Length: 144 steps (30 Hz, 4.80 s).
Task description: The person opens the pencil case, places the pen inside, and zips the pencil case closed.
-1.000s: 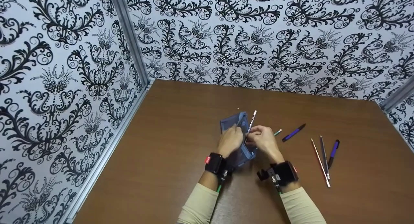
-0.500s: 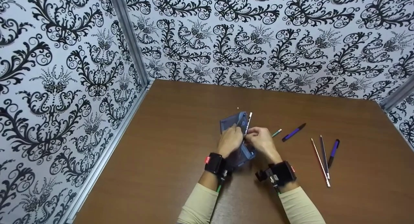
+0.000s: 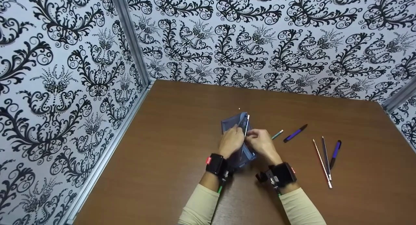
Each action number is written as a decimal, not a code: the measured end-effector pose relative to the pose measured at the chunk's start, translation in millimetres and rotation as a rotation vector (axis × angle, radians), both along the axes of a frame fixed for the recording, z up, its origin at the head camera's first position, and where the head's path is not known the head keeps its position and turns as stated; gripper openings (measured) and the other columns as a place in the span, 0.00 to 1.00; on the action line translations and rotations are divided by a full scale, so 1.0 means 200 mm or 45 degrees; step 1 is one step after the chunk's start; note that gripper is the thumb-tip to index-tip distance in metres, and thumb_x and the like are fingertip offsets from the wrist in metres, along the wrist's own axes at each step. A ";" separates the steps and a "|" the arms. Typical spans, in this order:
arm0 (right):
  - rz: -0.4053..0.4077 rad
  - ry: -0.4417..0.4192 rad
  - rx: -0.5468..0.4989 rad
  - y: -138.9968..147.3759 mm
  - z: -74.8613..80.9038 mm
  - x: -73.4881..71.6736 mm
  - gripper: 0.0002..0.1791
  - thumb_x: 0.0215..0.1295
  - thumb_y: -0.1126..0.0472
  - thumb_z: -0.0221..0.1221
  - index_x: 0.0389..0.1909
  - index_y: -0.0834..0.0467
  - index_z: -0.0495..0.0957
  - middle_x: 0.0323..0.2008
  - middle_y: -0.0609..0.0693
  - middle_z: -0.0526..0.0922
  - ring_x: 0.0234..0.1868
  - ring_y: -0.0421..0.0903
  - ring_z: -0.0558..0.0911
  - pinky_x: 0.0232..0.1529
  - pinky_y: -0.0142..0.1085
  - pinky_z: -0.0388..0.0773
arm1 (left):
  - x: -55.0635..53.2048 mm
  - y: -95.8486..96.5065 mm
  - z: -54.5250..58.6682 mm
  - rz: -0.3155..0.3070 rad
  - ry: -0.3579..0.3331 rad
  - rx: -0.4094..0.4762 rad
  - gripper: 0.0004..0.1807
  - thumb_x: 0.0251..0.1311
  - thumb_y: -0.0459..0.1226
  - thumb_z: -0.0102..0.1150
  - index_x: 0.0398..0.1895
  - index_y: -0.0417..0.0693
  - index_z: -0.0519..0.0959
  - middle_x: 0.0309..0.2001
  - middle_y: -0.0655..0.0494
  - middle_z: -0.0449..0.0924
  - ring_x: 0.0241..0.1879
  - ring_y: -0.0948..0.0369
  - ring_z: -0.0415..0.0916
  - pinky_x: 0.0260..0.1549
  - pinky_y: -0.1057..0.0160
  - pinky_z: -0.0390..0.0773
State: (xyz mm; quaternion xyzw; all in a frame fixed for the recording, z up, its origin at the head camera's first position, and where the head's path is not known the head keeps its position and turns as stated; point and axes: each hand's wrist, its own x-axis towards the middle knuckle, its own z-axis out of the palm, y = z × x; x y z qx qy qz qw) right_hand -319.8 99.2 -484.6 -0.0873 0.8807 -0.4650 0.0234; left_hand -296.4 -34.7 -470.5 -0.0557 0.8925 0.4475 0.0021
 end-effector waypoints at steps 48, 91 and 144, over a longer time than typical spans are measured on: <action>0.113 -0.027 -0.102 0.05 0.03 0.01 0.15 0.62 0.71 0.57 0.49 0.71 0.81 0.37 0.63 0.87 0.30 0.46 0.85 0.29 0.32 0.81 | 0.01 0.00 0.01 -0.046 0.003 0.000 0.30 0.74 0.45 0.28 0.70 0.42 0.70 0.71 0.53 0.68 0.71 0.49 0.63 0.70 0.49 0.61; 0.099 0.060 -0.019 0.22 0.10 -0.01 0.12 0.64 0.69 0.62 0.45 0.72 0.81 0.39 0.67 0.86 0.37 0.63 0.86 0.41 0.52 0.84 | 0.00 0.00 0.01 -0.044 0.056 0.004 0.30 0.73 0.42 0.29 0.68 0.37 0.71 0.68 0.45 0.72 0.68 0.46 0.67 0.68 0.46 0.63; 0.439 0.492 0.648 0.32 -0.10 -0.08 0.10 0.47 0.78 0.57 0.29 0.68 0.82 0.32 0.61 0.84 0.36 0.59 0.84 0.40 0.51 0.81 | 0.00 -0.01 0.00 -0.042 0.066 0.016 0.30 0.72 0.44 0.29 0.67 0.40 0.72 0.68 0.50 0.72 0.68 0.48 0.67 0.67 0.45 0.64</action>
